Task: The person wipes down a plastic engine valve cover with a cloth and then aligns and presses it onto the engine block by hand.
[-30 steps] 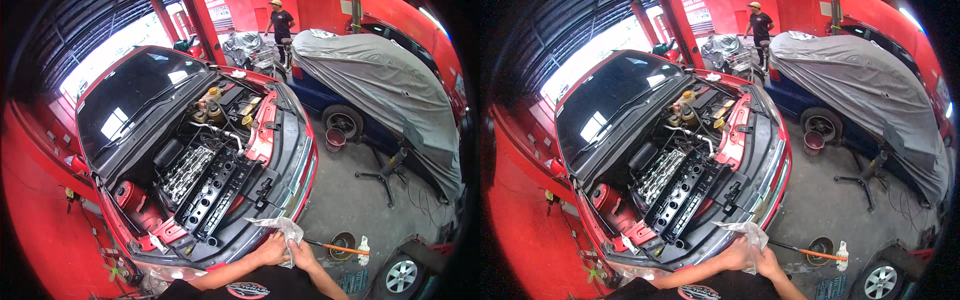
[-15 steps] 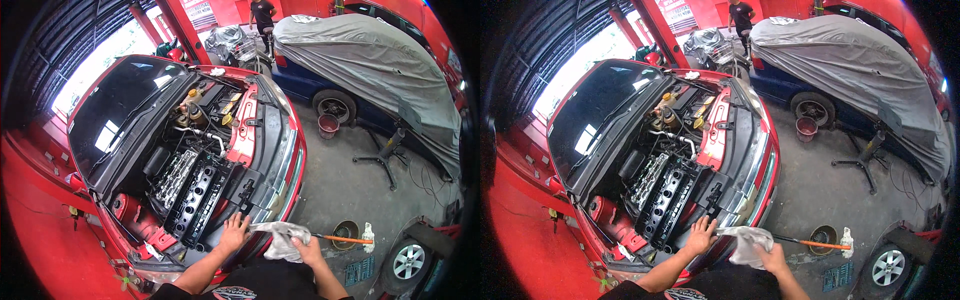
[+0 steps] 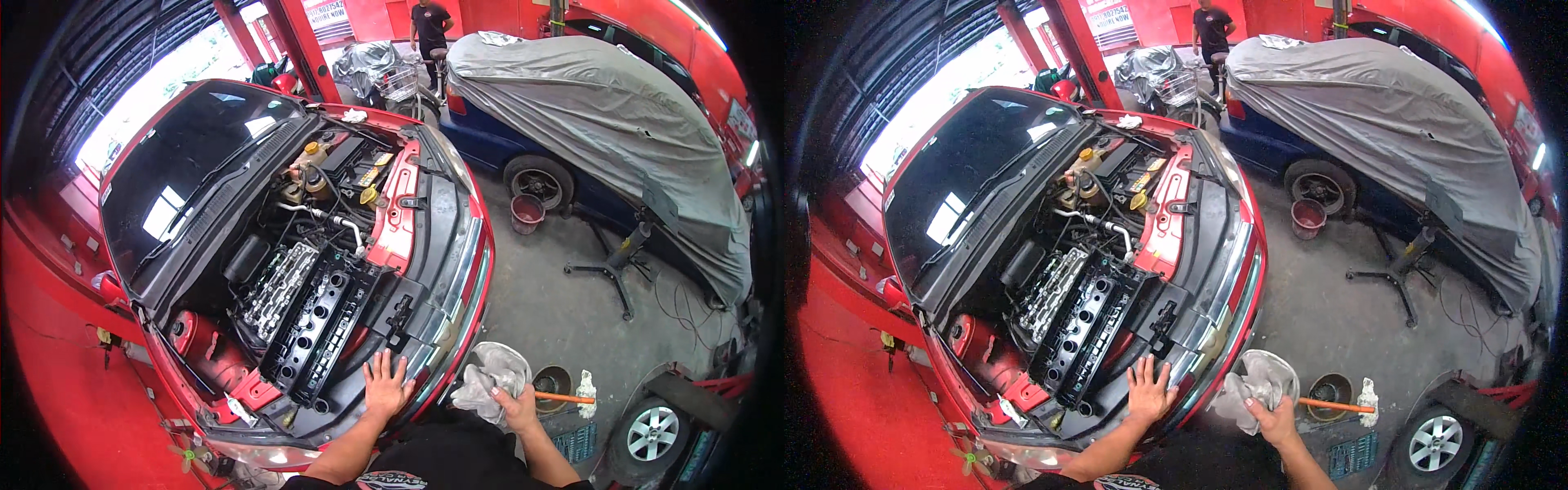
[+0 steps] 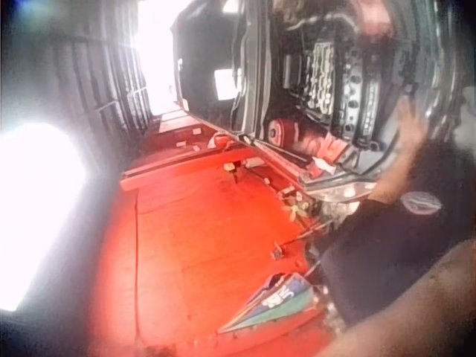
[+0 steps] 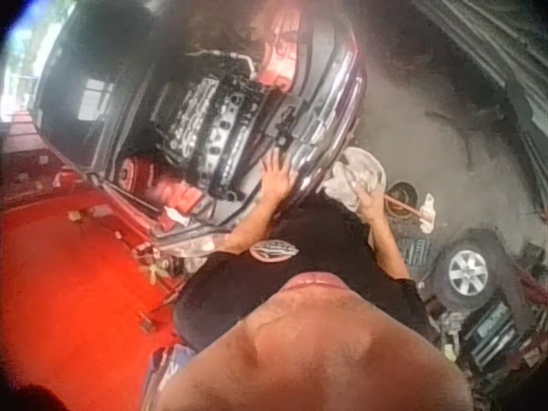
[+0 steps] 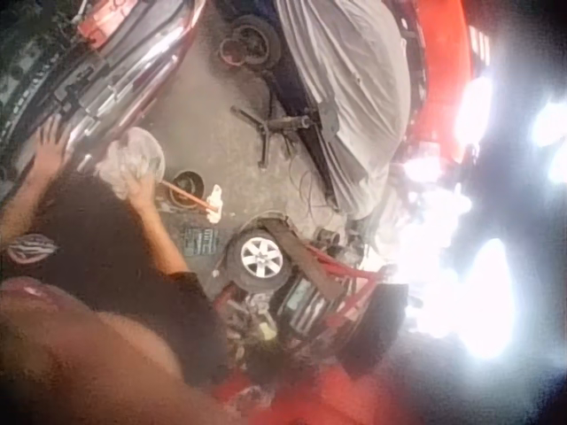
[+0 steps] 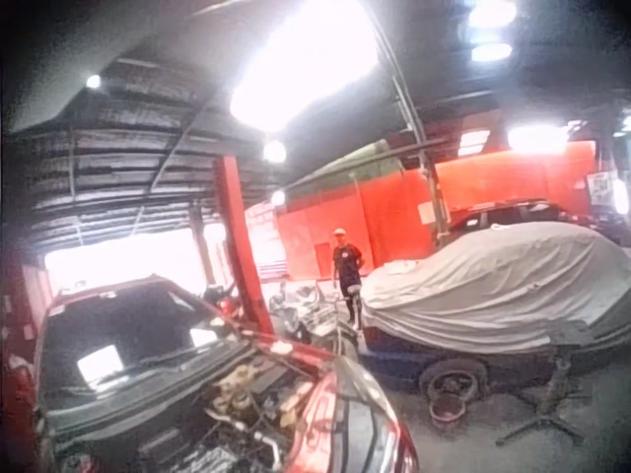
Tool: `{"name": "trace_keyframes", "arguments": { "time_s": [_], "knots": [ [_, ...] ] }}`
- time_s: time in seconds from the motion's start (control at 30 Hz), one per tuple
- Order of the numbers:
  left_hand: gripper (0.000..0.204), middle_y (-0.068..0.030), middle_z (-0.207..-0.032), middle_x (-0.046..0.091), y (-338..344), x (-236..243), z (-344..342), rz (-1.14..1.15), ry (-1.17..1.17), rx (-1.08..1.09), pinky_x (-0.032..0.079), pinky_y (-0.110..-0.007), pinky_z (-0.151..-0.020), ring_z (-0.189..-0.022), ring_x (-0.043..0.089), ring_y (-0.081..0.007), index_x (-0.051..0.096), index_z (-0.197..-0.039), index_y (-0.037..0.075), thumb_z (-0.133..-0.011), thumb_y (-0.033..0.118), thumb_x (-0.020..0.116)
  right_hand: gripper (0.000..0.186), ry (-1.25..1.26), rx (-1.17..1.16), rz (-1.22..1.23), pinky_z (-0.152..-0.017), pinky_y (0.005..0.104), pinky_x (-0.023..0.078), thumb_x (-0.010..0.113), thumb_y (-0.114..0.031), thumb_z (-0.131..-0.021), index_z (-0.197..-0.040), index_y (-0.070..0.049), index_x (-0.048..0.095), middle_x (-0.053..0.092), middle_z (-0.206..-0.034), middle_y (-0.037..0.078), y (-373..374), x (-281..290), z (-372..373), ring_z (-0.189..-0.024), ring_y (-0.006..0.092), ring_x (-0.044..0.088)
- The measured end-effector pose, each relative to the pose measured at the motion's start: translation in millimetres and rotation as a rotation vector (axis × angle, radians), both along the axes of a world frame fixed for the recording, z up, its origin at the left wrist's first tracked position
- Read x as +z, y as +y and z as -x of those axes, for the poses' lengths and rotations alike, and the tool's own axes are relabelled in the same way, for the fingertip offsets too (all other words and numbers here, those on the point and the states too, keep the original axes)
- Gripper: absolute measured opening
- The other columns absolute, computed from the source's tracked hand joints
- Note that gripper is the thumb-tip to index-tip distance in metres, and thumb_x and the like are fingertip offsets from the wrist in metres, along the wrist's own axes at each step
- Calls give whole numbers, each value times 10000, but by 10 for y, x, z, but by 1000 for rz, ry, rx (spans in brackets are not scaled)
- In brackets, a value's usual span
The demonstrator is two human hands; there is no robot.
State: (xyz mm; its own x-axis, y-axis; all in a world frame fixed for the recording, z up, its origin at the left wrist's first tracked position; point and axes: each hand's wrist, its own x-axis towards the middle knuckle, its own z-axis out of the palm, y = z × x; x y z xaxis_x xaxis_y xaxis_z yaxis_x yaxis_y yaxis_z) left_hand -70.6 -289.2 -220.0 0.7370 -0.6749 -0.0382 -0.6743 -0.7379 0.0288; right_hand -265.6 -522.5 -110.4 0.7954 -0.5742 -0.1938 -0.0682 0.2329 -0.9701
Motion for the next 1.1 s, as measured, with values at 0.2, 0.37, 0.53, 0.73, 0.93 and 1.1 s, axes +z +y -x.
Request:
{"name": "trace_keyframes", "arguments": {
  "time_s": [0.2, 0.37, 0.53, 0.73, 0.93, 1.1],
  "knots": [
    [641, -188, -1603, 260, 1, 37, -1, 52, 25, 3, 145, -629, -1177, -1493, 199, -388, 443, -1491, 210, -936, 519, 529, 352, 1, 33, -84, -856, 306, 514, 716, -142, -877, -1177, 30, 653, 702, -1070, 62, 221, -55, 61, -948, 144, 645],
    [631, -196, -1598, 268, 72, 17, -19, 85, 15, 2, 144, -628, -1178, -1489, 204, -392, 459, -1484, 202, -941, 517, 528, 429, 25, 70, -93, -922, 311, 487, 690, -123, -863, -1251, 40, 607, 675, -1154, 65, 502, 116, 203, -1040, 149, 622],
    [647, -184, -1614, 248, 114, 33, -15, 115, 21, -17, 145, -630, -1180, -1500, 191, -381, 445, -1492, 187, -935, 502, 531, 344, 54, -43, -34, -858, 313, 518, 690, -111, -881, -1183, 49, 648, 701, -1074, 68, 729, 74, 468, -959, 152, 649],
    [678, -210, -1613, 251, 18, 25, 45, 69, -110, -60, 127, -593, -1205, -1504, 184, -395, 431, -1500, 133, -923, 464, 561, 336, 353, -84, 196, -794, 363, 532, 751, -221, -857, -1080, 23, 691, 730, -953, 84, 856, -44, 1011, -851, 159, 654],
    [622, -188, -1583, 304, 46, -177, 12, 115, -172, -88, 217, -590, -1169, -1456, 272, -397, 490, -1458, 147, -928, 458, 581, 325, 363, -598, 27, -843, 331, 483, 594, -266, -894, -1037, 9, 692, 702, -1014, 57, 1008, -515, 1961, -915, 166, 627],
    [661, -216, -1587, 290, 4, -110, 35, 79, -179, -79, 213, -612, -1163, -1469, 255, -406, 474, -1461, 128, -898, 444, 616, 425, 1129, -767, 154, -797, 432, 439, 562, -361, -932, -884, 51, 651, 648, -984, 204, 963, -1597, 3627, -876, 276, 570]
  ]
}}
